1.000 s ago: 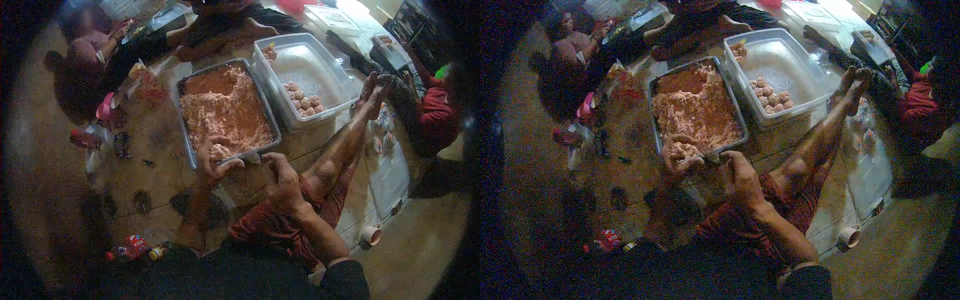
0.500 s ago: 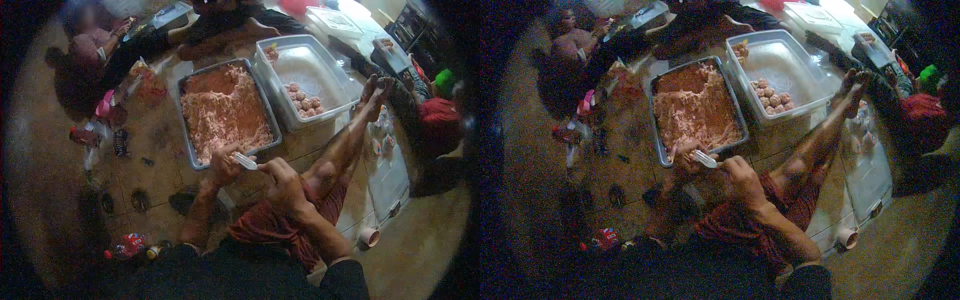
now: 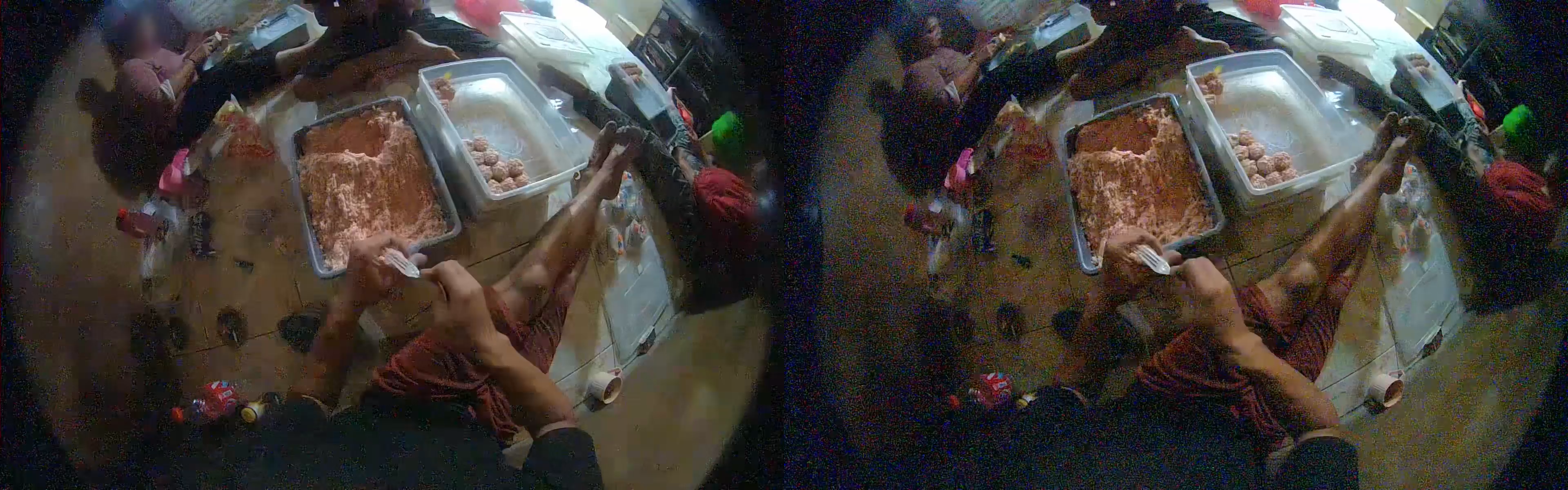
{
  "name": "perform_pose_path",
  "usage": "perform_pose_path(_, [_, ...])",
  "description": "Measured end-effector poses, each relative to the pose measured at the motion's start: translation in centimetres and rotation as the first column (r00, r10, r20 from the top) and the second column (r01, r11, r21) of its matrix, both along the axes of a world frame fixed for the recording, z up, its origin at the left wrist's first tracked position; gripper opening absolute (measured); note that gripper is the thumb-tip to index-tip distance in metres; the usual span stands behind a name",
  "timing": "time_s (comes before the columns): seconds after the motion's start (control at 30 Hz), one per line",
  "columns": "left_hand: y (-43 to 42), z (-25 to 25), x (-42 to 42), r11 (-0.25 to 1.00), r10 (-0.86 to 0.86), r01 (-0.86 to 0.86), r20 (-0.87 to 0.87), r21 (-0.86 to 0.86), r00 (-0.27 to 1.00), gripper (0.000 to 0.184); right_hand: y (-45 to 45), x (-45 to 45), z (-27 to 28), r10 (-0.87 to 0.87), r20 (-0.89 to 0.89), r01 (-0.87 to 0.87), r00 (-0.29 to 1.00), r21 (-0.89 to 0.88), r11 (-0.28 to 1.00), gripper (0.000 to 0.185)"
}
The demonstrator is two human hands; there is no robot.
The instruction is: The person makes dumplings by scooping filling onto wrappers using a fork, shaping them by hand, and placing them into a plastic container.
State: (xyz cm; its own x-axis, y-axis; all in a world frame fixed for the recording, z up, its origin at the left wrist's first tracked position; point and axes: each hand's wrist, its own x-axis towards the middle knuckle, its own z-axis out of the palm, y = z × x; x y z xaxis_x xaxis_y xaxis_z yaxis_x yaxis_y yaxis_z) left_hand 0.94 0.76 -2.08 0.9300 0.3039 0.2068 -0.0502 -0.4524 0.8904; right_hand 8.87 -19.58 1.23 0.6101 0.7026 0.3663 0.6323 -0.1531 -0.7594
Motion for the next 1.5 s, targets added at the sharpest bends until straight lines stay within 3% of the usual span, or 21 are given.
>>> perform_pose_path(0.07, [-0.1, 1.4, 0.2, 0.999, -0.022, 0.018, -0.073, -0.05, 0.997, 0.03, 0.1, -0.1, 0.8, 0.036, -0.048, -0.036, 0.998, -0.013, 0.999, 0.016])
perform_pose_path(0.17, [-0.8, 2.2, -0.3, 0.998, 0.019, -0.012, 0.122, -0.058, 0.992, 0.026, -0.5, -0.4, 3.3, -0.105, -0.164, 0.112, 0.981, 0.033, 0.993, 0.018])
perform_pose_path(0.23, [0.2, 0.7, -0.6, 0.93, -0.021, 0.033, 0.037, -0.366, 0.999, 0.029, -0.4, -0.3, 2.6, -0.091, -0.084, 0.097, 0.992, 0.062, 0.993, 0.017])
perform_pose_path(0.27, [0.8, -0.5, -0.4, 0.93, -0.027, 0.04, 0.042, -0.365, 0.999, 0.029, -0.3, -0.4, 2.1, -0.079, -0.007, 0.079, 0.997, 0.088, 0.993, 0.016])
perform_pose_path(0.3, [1.5, -1.5, 0.0, 0.972, -0.13, 0.136, 0.043, -0.192, 0.991, 0.031, -0.2, -0.5, 1.0, -0.083, -0.001, 0.082, 0.997, 0.091, 0.992, 0.016])
perform_pose_path(0.37, [0.5, -3.2, 0.4, 0.998, -0.003, 0.013, -0.136, 0.066, 0.991, 0.036, 0.2, -0.6, -0.8, 0.028, -0.043, -0.028, 0.999, -0.001, 1.0, 0.014])
perform_pose_path(0.4, [-0.1, -1.6, 0.8, 0.997, -0.007, 0.016, -0.13, 0.069, 0.992, 0.036, 0.2, -0.5, -0.2, 0.024, -0.036, -0.024, 0.999, 0.001, 1.0, 0.014])
perform_pose_path(0.43, [-0.7, 0.2, 0.8, 0.995, -0.004, 0.012, 0.084, -0.097, 0.996, 0.033, -0.2, -0.5, 1.0, -0.011, -0.052, 0.012, 0.999, 0.021, 1.0, 0.012])
perform_pose_path(0.53, [0.1, -0.8, -0.7, 0.804, 0.101, 0.032, 0.188, -0.594, 0.977, 0.027, -1.4, -0.1, 2.7, -0.096, -0.135, 0.103, 0.986, 0.04, 0.994, 0.01])
perform_pose_path(0.67, [2.8, -2.3, -0.1, 0.962, 0.049, -0.004, 0.156, -0.275, 0.987, 0.033, -3.3, 2.1, 1.7, -0.206, -0.29, 0.209, 0.934, -0.022, 0.978, 0.009])
perform_pose_path(0.73, [1.8, 2.4, 1.0, 0.975, -0.055, 0.024, -0.132, -0.221, 0.99, 0.031, -4.5, 3.0, 2.3, -0.274, -0.277, 0.278, 0.921, -0.025, 0.96, 0.009])
perform_pose_path(0.8, [1.4, 3.6, 3.3, 0.994, -0.078, 0.077, -0.01, -0.071, 0.997, 0.034, -6.2, 3.7, 2.2, -0.351, -0.269, 0.353, 0.897, -0.04, 0.935, 0.01])
perform_pose_path(0.87, [1.3, 4.6, 6.7, 0.979, -0.181, 0.174, 0.054, 0.105, 0.982, 0.036, -8.1, 4.4, 1.5, -0.416, -0.466, 0.448, 0.781, -0.047, 0.893, 0.01])
perform_pose_path(0.9, [1.3, 4.7, 8.7, 0.943, -0.091, 0.081, 0.015, 0.323, 0.996, 0.036, -9.3, 5.2, 0.7, -0.421, -0.411, 0.454, 0.809, -0.019, 0.891, 0.01])
perform_pose_path(0.97, [2.1, 3.1, 13.9, 0.974, -0.149, 0.141, 0.03, 0.176, 0.988, 0.036, -11.1, 5.7, 0.2, -0.463, -0.471, 0.513, 0.75, -0.026, 0.858, 0.01])
perform_pose_path(1.03, [1.6, 4.8, 19.4, 0.897, -0.209, 0.088, 0.24, 0.433, 0.948, 0.036, -12.8, 6.3, -0.5, -0.5, -0.499, 0.575, 0.707, -0.004, 0.818, 0.011])
perform_pose_path(1.1, [0.2, 6.5, 23.7, 0.89, -0.172, 0.15, 0.013, 0.43, 0.985, 0.035, -13.7, 6.7, -0.2, -0.513, -0.526, 0.603, 0.678, 0.0, 0.798, 0.01])
perform_pose_path(1.23, [-0.3, 5.0, 31.8, 0.824, -0.321, 0.348, -0.139, 0.446, 0.937, 0.025, -15.6, 7.3, -0.5, -0.542, -0.533, 0.626, 0.65, -0.028, 0.779, 0.01])
perform_pose_path(1.3, [-0.6, 2.6, 34.6, 0.676, -0.332, 0.44, -0.289, 0.591, 0.898, 0.027, -16.4, 7.4, -1.4, -0.547, -0.571, 0.646, 0.612, -0.039, 0.762, 0.01])
perform_pose_path(1.43, [-2.4, 0.7, 35.7, 0.474, -0.338, 0.569, -0.458, 0.672, 0.822, 0.037, -17.8, 7.8, -2.4, -0.57, -0.594, 0.672, 0.568, -0.065, 0.738, 0.01])
perform_pose_path(1.5, [-3.8, 2.2, 34.7, 0.507, -0.33, 0.607, -0.512, 0.613, 0.793, 0.039, -18.1, 7.8, -2.5, -0.57, -0.588, 0.675, 0.574, -0.055, 0.736, 0.01])
